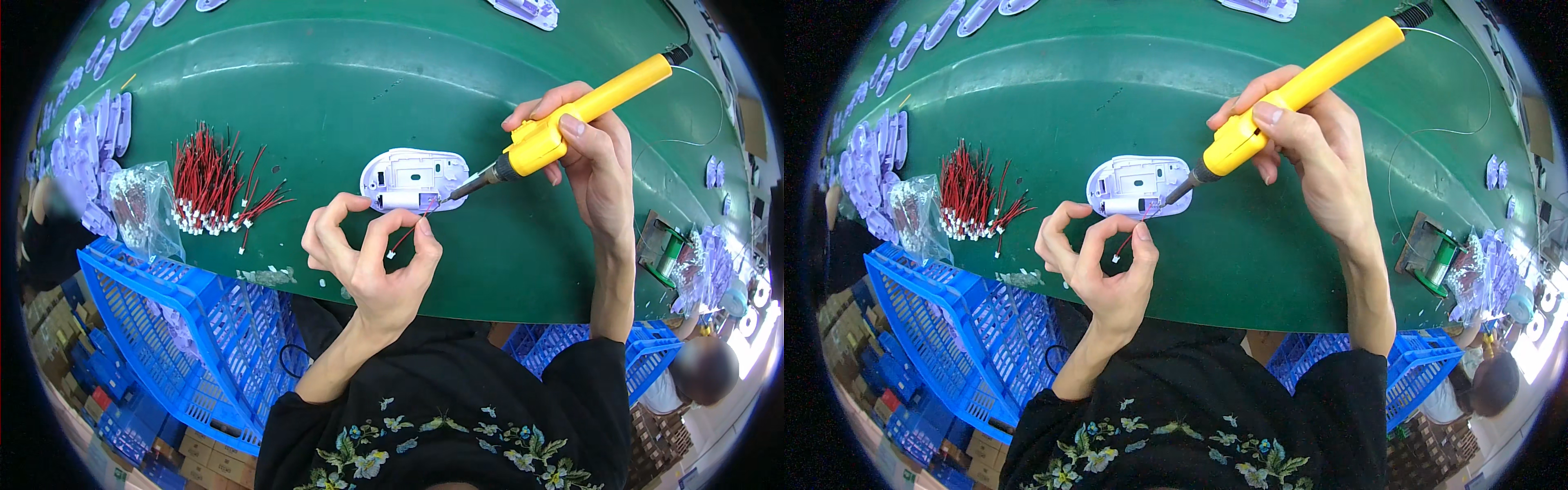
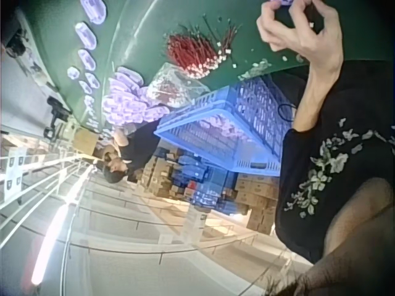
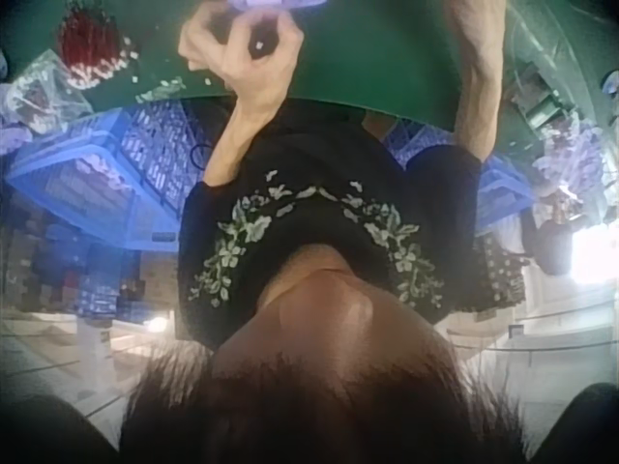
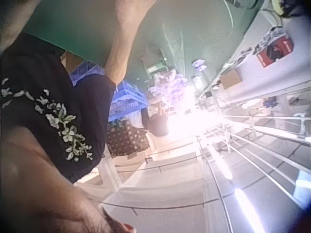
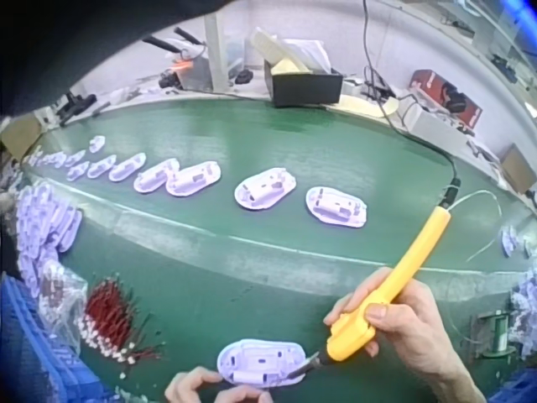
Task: Soldering wires to electronic components on an industrial assembly line.
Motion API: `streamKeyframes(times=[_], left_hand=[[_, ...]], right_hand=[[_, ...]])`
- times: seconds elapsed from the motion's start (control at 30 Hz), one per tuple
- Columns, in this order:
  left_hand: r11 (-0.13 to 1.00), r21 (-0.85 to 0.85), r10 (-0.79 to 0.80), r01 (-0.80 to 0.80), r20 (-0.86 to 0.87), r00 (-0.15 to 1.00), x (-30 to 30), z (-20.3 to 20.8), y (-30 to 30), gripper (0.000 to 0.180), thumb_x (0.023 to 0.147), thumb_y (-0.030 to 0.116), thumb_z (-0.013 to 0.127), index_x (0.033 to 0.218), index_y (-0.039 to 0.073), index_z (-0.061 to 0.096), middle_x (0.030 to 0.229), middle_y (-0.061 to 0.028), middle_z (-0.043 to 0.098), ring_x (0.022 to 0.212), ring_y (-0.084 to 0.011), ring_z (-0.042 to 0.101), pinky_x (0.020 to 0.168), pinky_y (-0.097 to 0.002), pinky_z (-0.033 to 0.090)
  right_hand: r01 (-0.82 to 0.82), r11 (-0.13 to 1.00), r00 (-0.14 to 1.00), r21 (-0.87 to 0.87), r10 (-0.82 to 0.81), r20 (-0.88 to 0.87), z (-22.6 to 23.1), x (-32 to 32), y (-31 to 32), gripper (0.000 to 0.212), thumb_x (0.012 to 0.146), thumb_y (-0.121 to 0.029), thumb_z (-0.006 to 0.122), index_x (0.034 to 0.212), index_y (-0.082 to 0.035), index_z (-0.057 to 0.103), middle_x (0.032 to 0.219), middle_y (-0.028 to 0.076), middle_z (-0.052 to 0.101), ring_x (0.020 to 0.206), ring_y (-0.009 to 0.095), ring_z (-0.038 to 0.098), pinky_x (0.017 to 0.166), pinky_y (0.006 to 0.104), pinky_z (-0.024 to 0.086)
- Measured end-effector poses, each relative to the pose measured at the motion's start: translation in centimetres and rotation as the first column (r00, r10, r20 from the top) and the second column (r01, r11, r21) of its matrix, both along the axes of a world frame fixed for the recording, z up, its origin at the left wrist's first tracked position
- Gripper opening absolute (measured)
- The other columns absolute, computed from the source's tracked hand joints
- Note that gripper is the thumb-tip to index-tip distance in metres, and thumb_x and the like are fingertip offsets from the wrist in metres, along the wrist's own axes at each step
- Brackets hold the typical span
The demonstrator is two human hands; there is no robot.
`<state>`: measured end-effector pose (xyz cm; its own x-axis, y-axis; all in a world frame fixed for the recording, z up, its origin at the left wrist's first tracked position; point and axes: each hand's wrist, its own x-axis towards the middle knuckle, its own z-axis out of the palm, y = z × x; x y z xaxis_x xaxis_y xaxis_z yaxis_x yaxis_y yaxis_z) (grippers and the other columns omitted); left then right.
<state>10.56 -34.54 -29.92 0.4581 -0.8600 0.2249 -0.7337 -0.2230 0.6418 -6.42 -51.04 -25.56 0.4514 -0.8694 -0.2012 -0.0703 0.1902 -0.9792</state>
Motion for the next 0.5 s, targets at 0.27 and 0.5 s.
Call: streamKeyframes(times=[0.27,0.5], left_hand=[[1.000,-0.008,0.002,-0.002,0.006,1.000,0.04,-0.08,-0.16,0.016,0.070,0.010,0.082,0.080,0.013,0.070,0.114,-0.0072,0.049,0.119,-0.0312,0.041,0.098,-0.0481,0.029],[1.000,-0.002,0.000,0.000,0.000,1.000,0.09,-0.13,-0.09,0.016,0.070,0.010,0.082,0.081,0.013,0.070,0.112,-0.0065,0.050,0.118,-0.0307,0.043,0.096,-0.0470,0.030]], right_hand=[[-0.021,1.000,1.000,-0.014,0.021,0.002,0.13,0.02,0.12,0.025,0.098,-0.022,0.051,0.106,-0.001,0.061,0.101,0.017,0.072,0.077,0.011,0.065,0.056,0.0205,0.047],[-0.023,0.998,0.999,-0.060,0.021,-0.032,0.22,0.20,0.55,0.025,0.097,-0.024,0.054,0.105,-0.001,0.062,0.099,0.016,0.072,0.075,0.010,0.063,0.056,0.0204,0.047]])
